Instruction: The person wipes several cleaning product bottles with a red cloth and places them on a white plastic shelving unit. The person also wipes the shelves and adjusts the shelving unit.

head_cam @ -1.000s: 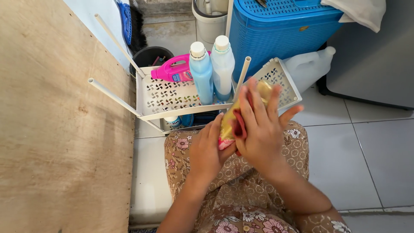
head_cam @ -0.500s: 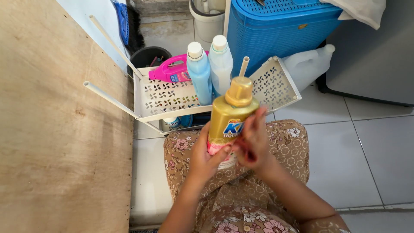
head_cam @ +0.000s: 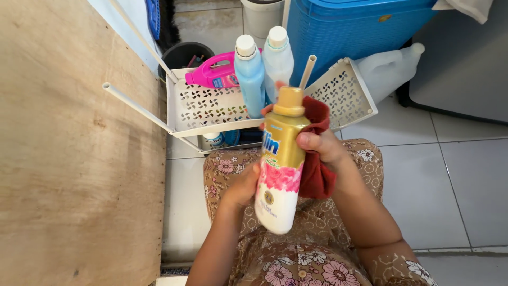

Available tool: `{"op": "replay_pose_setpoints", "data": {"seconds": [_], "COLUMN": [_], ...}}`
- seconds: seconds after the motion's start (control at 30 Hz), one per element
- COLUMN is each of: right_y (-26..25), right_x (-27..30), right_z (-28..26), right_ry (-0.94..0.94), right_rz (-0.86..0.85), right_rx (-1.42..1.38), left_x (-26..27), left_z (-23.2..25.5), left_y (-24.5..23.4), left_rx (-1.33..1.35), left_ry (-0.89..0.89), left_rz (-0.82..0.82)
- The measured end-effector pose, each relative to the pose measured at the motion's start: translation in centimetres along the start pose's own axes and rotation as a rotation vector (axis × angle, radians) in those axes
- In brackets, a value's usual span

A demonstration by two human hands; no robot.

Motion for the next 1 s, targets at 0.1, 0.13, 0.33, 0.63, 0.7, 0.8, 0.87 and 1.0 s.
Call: {"op": "replay_pose_setpoints", "data": {"seconds": [0.1,0.13,0.33,0.63,0.7,0.8,0.87,1.0], "right_y": [-0.3,-0.1,1.0,5.7,5.1,2.9,1.8,0.2], "right_x": [0.1,0.2,0.9,5.0,5.1,4.7,3.5,0.1], "right_z": [-0.3,-0.2,1.9,7.7,8.4,8.3,7.2,3.7], "right_ry": [-0.124,-0.185,-0.480,-0.638,-0.528,-0.198,-0.202,-0.237], "right_rz": [0.094,0.106,0.235,0.141,0.153,0.181,0.130,0.027], "right_rx": [0.293,0.406,0.977,1.541,1.531,1.018,0.625,0.495], "left_x": [0.4,0.7,0.1,-0.7,-0.3,0.0,0.2,0.4], "left_z": [3.3,4.3,4.3,2.6,2.9,2.5,2.1,0.5], "left_y": [1.5,2.2,4.3,1.1,-0.1,-1.7,-2.6,-2.0], "left_rx": [-0.242,-0.263,-0.354,-0.017,-0.021,-0.012,-0.026,0.253], "left_ry": [0.110,0.173,0.431,0.554,0.534,0.420,0.309,0.041], "left_rz": [0.117,0.061,0.177,0.414,0.434,0.399,0.309,-0.006]}}
Point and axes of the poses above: each hand's wrist, its own x-axis away from the middle knuckle, its own y-axis out of the palm, z = x × y, the point moved 3 cm from there along -x, towards the middle knuckle, and after that the axes turned 5 degrees about -y, right-handed, at the moved point
